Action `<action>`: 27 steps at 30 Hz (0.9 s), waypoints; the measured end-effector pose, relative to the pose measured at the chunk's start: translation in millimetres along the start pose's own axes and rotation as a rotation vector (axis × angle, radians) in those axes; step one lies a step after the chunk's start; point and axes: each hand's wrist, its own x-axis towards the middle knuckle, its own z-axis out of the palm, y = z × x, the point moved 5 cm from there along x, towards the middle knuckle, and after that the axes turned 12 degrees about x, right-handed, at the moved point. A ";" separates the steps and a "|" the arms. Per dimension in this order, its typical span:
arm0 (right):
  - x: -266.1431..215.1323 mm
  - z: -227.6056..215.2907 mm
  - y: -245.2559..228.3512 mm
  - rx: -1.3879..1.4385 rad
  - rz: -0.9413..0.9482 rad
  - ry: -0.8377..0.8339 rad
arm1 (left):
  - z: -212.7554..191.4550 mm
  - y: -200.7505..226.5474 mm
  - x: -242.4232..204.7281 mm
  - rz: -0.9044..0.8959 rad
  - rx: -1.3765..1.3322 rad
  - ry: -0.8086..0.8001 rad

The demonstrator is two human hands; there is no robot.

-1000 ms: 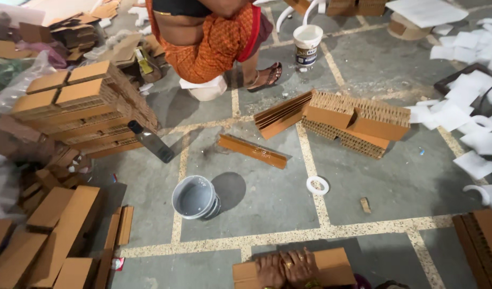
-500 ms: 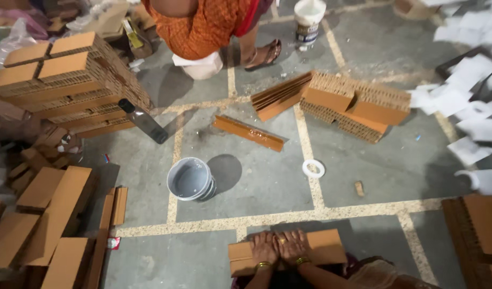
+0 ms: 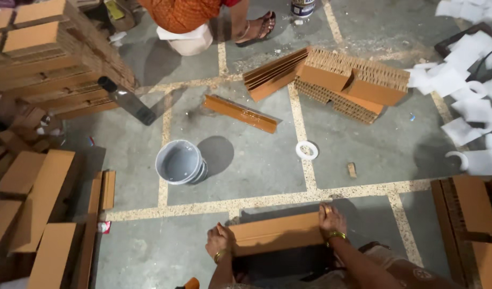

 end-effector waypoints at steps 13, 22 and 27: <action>0.9 4.9 5.5 -0.010 0.131 -0.001 | -3.7 -0.1 -2.2 -0.074 -0.291 0.012; -12.2 8.4 -36.1 -0.432 -0.279 0.077 | -28.0 26.5 -19.0 0.333 0.222 0.649; -42.0 68.7 -86.3 -0.581 -0.275 -0.538 | 21.5 85.6 -47.2 0.575 0.492 0.026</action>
